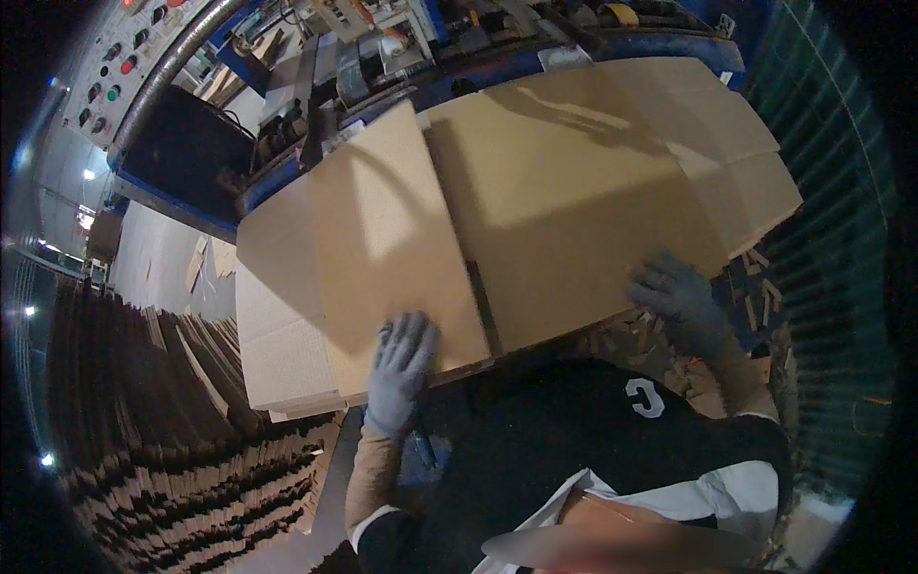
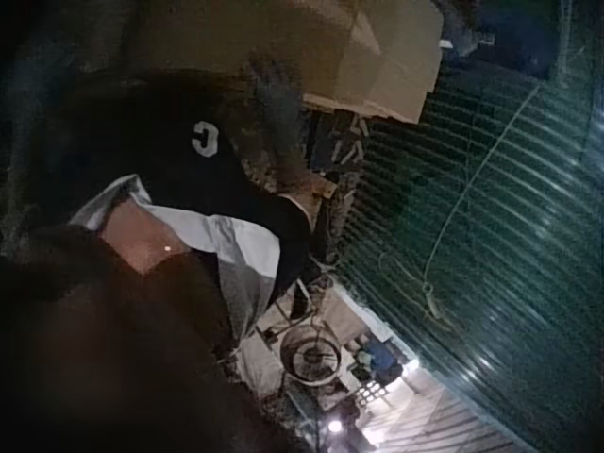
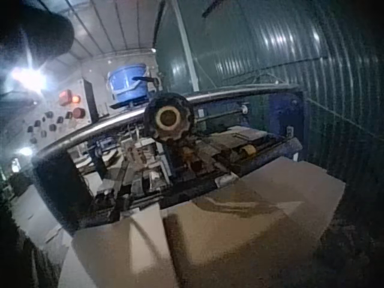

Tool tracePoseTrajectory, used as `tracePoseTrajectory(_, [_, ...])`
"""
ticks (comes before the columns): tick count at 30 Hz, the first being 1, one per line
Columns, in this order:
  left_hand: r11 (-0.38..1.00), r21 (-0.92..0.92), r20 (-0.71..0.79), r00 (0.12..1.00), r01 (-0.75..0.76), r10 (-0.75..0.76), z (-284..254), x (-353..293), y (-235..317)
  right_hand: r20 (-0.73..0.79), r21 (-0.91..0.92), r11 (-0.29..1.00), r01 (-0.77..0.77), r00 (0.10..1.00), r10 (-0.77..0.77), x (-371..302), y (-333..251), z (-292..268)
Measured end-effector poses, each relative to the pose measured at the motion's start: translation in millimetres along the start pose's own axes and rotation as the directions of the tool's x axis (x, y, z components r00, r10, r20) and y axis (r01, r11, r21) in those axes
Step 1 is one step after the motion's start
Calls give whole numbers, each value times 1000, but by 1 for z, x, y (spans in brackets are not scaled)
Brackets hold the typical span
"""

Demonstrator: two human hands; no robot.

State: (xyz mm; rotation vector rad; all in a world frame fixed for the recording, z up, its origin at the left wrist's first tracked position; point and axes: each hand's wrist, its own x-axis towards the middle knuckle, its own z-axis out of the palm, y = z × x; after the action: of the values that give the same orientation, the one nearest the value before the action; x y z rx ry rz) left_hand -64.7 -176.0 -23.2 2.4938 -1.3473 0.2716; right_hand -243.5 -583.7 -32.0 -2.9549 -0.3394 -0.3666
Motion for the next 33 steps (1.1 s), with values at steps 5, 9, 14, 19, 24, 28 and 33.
tracePoseTrajectory(5, [981,119,114,983,-154,141,13,30,-16,37,-78,994,76,997,-73,41,17,-1])
tracePoseTrajectory(9, [985,89,86,987,-145,137,15,54,-33,87,-73,990,120,990,-114,73,52,6])
tracePoseTrajectory(14, [965,154,-39,975,-212,220,26,76,-42,41,-50,983,178,984,-176,103,93,0])
tracePoseTrajectory(19, [962,183,-138,963,-204,230,26,81,-42,72,5,987,160,984,-160,108,96,-2])
tracePoseTrajectory(24, [961,121,7,968,-248,249,16,72,-30,87,-90,976,198,978,-190,96,102,-6])
tracePoseTrajectory(28, [964,117,-69,966,-239,248,27,73,-30,82,-60,984,169,983,-164,96,114,-10])
tracePoseTrajectory(33, [936,199,-223,916,-292,333,47,101,-68,27,-95,965,246,969,-244,126,124,-6])
